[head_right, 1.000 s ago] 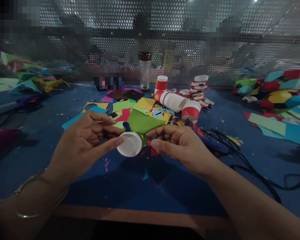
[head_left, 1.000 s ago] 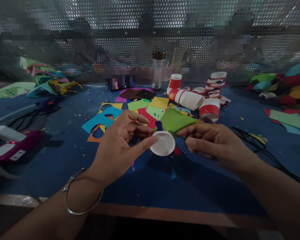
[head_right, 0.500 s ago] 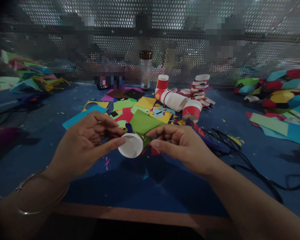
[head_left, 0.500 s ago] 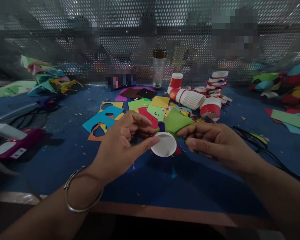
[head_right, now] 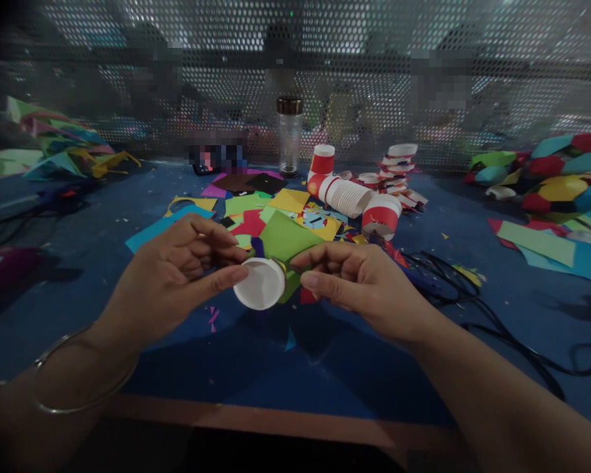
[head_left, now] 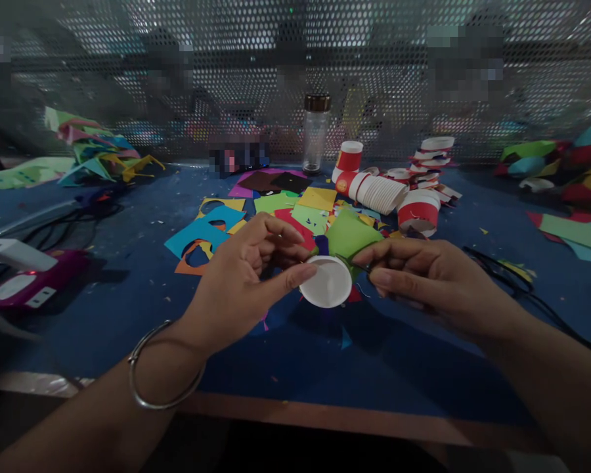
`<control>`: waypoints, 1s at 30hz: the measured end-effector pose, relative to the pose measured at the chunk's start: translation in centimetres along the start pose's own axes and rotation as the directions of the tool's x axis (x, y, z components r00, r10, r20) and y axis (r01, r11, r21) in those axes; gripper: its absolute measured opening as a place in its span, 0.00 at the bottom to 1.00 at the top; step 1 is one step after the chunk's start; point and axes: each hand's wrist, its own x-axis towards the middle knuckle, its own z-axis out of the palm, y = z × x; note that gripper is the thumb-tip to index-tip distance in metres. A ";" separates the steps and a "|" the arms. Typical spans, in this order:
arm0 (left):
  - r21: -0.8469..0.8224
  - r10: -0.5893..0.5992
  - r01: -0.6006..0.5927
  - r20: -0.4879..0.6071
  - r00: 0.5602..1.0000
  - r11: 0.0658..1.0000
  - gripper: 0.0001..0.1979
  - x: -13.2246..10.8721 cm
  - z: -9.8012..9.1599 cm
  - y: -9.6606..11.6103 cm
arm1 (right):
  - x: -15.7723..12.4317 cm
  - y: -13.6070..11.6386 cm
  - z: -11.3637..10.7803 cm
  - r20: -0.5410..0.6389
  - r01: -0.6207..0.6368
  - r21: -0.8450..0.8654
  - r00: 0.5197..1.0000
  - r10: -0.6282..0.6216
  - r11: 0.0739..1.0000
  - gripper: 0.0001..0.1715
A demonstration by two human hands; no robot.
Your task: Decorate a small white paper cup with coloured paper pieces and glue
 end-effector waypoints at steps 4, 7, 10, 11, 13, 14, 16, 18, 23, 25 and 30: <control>-0.014 -0.101 0.102 0.046 0.994 0.995 0.15 0.0 0.0 -0.3 | 0.0 0.1 0.0 -0.007 0.005 -0.012 1.000 -0.006 1.000 0.16; -0.119 -0.184 0.202 0.144 0.972 0.972 0.18 0.0 0.2 -0.6 | 0.0 0.2 -0.1 -0.005 0.009 -0.024 1.000 -0.009 1.000 0.16; -0.227 -0.240 0.300 0.259 0.936 0.926 0.27 0.0 0.3 -1.0 | 0.0 0.2 -0.2 -0.003 0.019 -0.017 1.000 -0.019 1.000 0.18; -0.250 -0.250 0.322 0.282 0.926 0.913 0.28 0.0 0.4 -1.1 | -0.1 0.2 -0.2 -0.002 0.025 -0.016 1.000 -0.025 1.000 0.18; -0.279 -0.262 0.341 0.283 0.923 0.898 0.27 0.1 0.3 -1.3 | 0.0 0.2 -0.2 -0.004 0.031 -0.018 1.000 -0.031 0.999 0.18; -0.284 -0.262 0.335 0.266 0.928 0.898 0.25 0.2 0.2 -1.3 | 0.0 0.2 -0.2 -0.007 0.031 -0.022 0.999 -0.031 0.999 0.18; -0.266 -0.247 0.302 0.220 0.944 0.915 0.19 0.2 0.1 -1.3 | 0.0 0.1 -0.2 -0.020 0.029 -0.027 0.999 -0.030 0.999 0.17; -0.211 -0.240 0.277 0.184 0.953 0.937 0.16 0.2 0.0 -1.3 | 0.0 0.0 -0.2 -0.024 0.028 -0.031 0.999 -0.028 0.999 0.15; -0.158 -0.231 0.257 0.168 0.958 0.953 0.17 0.1 0.2 -1.3 | 0.0 -0.2 -0.1 -0.020 0.040 -0.014 0.999 -0.040 0.999 0.12; -0.160 -0.229 0.256 0.168 0.959 0.953 0.18 0.0 0.3 -1.3 | 0.1 -0.3 0.0 -0.025 0.049 -0.010 0.998 -0.049 0.999 0.12; -0.156 -0.249 0.279 0.183 0.951 0.948 0.16 -0.1 0.6 -1.3 | 0.1 -0.3 0.2 -0.031 0.040 0.005 0.999 -0.040 0.999 0.14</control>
